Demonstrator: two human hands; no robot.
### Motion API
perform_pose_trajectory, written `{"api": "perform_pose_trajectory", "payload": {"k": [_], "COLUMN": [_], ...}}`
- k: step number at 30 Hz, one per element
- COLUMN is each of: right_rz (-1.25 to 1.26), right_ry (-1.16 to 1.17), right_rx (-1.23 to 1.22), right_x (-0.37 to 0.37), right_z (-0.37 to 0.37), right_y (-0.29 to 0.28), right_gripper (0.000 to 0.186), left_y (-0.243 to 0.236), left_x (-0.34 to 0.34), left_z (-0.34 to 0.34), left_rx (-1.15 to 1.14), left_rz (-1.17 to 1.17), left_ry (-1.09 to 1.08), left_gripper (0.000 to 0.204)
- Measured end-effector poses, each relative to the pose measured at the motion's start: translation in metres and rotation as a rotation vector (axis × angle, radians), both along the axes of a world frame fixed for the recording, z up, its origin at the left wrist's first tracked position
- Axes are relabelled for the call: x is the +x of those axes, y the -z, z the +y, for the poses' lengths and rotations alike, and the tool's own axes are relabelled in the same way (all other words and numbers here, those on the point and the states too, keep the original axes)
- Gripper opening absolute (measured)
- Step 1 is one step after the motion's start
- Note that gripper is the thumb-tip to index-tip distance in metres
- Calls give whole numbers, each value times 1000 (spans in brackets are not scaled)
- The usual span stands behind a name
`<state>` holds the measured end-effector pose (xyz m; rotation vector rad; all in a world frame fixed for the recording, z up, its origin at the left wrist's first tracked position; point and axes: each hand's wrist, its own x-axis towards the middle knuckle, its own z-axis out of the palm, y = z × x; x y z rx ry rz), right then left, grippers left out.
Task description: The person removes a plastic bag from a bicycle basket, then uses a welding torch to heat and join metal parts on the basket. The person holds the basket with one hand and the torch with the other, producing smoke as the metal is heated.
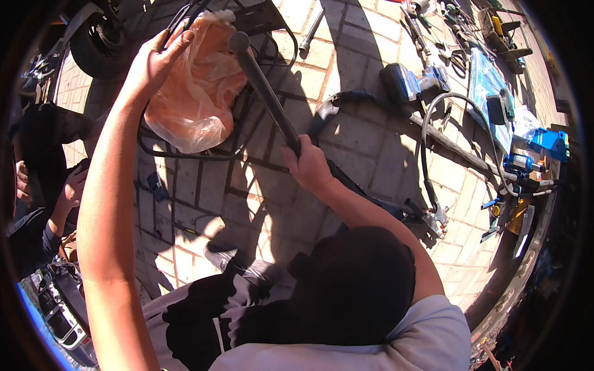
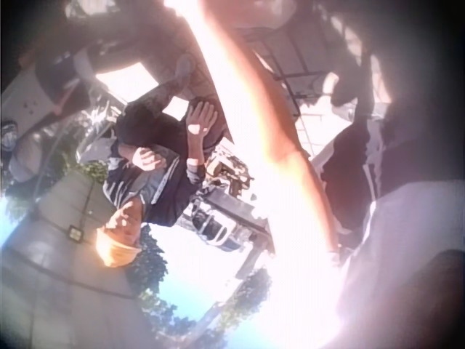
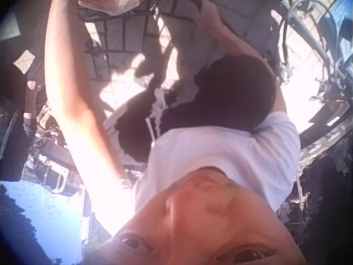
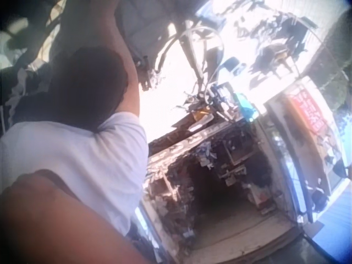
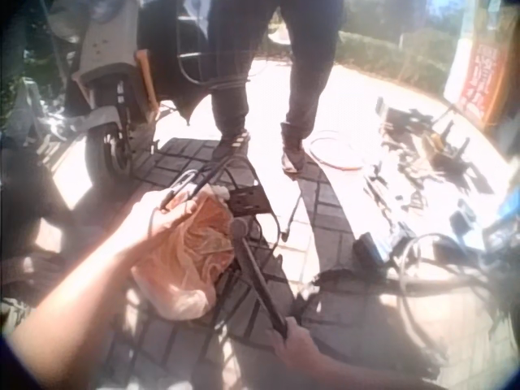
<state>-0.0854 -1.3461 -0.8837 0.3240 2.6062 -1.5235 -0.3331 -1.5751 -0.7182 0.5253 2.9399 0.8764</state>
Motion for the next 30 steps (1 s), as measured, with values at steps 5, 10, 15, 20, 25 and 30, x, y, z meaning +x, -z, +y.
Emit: {"api": "perform_pose_trajectory", "payload": {"k": [5, 10, 15, 20, 25, 30], "right_rz": [-51, -62, -117, -259, -266, -371], "right_ry": [-87, -11, -78, 3, -34, -66], "right_rx": [156, 16, 195, -43, 119, 155], "right_x": [-14, 0, -17, 5, 20, 19], "right_z": [3, 4, 3, 23, 61, 70], "right_y": [19, 16, 5, -14, -15, 3], "right_gripper": [37, 39, 39, 43, 43, 44], "left_y": [-2, 2, -3, -6, -3, -6], "left_x": [-1, -3, 0, -15, -32, 12], "left_z": [0, -2, 3, -14, -32, 13], "left_rx": [-23, 25, -66, -173, -589, -720], "left_rz": [45, 32, 26, 43, 313, 688], "left_ry": [8, 32, -28, -37, -55, -48], "left_gripper": [73, 74, 62, 60, 75, 66]}}
